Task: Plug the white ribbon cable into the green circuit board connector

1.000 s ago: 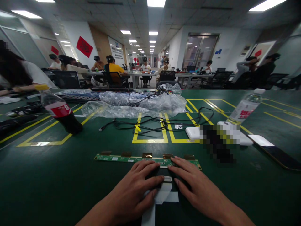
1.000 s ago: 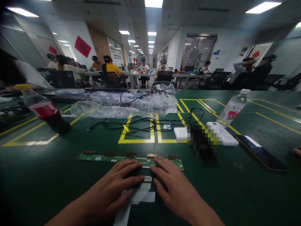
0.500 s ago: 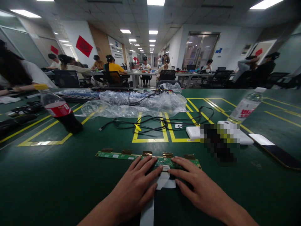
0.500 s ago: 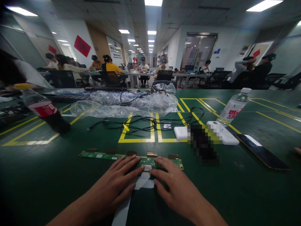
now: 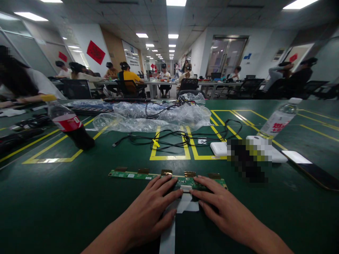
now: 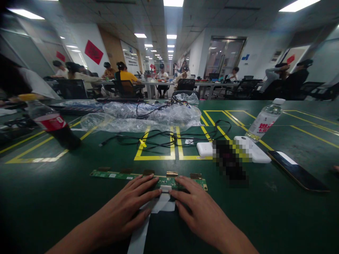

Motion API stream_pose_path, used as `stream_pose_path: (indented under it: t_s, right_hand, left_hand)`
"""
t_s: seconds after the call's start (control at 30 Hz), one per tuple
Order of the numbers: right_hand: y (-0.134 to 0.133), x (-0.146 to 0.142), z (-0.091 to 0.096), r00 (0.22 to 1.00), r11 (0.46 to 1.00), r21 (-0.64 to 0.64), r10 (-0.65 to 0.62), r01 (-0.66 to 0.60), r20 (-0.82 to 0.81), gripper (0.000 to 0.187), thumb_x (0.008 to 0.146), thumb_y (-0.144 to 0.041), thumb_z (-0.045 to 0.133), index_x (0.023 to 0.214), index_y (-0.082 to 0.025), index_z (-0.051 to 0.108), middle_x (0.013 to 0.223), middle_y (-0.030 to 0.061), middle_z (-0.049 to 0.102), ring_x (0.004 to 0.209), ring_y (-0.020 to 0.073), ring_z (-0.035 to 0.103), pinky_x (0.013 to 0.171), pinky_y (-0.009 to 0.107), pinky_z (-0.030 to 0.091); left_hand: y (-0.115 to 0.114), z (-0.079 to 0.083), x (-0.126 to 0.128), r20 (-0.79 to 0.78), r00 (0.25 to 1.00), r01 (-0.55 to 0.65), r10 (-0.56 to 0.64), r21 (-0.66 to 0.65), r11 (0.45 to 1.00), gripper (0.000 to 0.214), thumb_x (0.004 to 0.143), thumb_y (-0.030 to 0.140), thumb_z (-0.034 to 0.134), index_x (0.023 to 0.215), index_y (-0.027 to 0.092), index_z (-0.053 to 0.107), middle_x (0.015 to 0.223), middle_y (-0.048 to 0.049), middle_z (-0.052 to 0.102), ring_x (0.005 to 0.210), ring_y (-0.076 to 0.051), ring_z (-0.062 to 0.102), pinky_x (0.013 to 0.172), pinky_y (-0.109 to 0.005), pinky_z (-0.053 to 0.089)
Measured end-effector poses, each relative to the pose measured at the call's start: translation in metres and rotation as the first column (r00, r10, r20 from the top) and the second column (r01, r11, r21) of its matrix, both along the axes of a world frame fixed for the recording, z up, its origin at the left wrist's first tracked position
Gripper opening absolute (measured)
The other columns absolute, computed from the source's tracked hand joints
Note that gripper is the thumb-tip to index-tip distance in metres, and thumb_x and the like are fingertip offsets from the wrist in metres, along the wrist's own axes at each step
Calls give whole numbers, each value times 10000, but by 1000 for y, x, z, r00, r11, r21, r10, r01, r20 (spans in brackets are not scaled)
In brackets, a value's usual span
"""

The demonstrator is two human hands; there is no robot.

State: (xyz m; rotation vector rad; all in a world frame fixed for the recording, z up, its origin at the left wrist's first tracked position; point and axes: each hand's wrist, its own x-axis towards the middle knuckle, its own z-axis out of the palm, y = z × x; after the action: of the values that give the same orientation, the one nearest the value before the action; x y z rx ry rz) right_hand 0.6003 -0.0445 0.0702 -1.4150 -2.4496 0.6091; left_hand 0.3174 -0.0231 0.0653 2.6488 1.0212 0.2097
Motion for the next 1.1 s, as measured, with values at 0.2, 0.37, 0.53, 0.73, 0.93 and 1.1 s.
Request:
stream_pose_path:
  t_s: [0.2, 0.37, 0.53, 0.73, 0.93, 1.1]
  right_hand:
    - [1, 3, 3, 1000, 1000, -12, 28, -28, 4, 444, 971, -268, 562, 1402, -373, 586, 1584, 24, 436, 1458, 287, 380, 1186, 566, 311]
    - [2, 6, 6, 999, 999, -27, 47, -47, 12, 453, 988, -291, 541, 1427, -402, 551, 1599, 10, 410, 1466, 290, 366, 1175, 581, 322]
    - [2, 6, 6, 999, 998, -30, 54, -54, 6, 436, 998, -297, 528, 1419, -409, 558, 1595, 1, 415, 1460, 288, 378, 1180, 572, 324]
    - [2, 6, 4, 997, 997, -52, 59, -56, 43, 454, 1006, -324, 515, 1454, -401, 516, 1627, 3, 355, 1483, 291, 331, 1187, 574, 303]
    - [3, 5, 4, 996, 997, -59, 60, -56, 60, 453, 1002, -306, 512, 1449, -381, 531, 1629, 8, 349, 1486, 293, 324, 1191, 565, 300]
    - [2, 5, 0, 998, 998, -39, 43, -41, 42, 455, 998, -280, 517, 1440, -385, 542, 1631, 8, 343, 1487, 298, 322, 1196, 567, 289]
  left_hand:
    - [-4, 7, -1, -22, 1000, 16, -16, -6, 1000, 592, 952, 286, 560, 1510, 407, 403, 1622, -19, 356, 1492, -315, 305, 1163, -616, 329]
    - [-4, 7, -1, -24, 1000, 12, -12, 6, 1000, 598, 948, 293, 569, 1513, 400, 406, 1621, -26, 356, 1479, -332, 329, 1155, -628, 335]
    - [-3, 5, -1, -48, 999, 6, -5, 20, 1000, 577, 970, 302, 539, 1521, 398, 394, 1628, -35, 342, 1486, -320, 317, 1164, -610, 329]
    - [-4, 2, -1, -53, 999, -5, 7, 37, 999, 584, 969, 292, 537, 1525, 389, 386, 1626, -36, 348, 1477, -301, 338, 1166, -593, 330]
    - [-5, 9, 2, -81, 996, -22, 21, -7, 1000, 550, 983, 339, 517, 1519, 388, 400, 1628, -36, 344, 1488, -293, 319, 1178, -586, 307]
    - [-4, 11, 2, -81, 996, -32, 29, -41, 999, 584, 970, 352, 538, 1528, 406, 374, 1636, -31, 327, 1498, -296, 296, 1172, -606, 302]
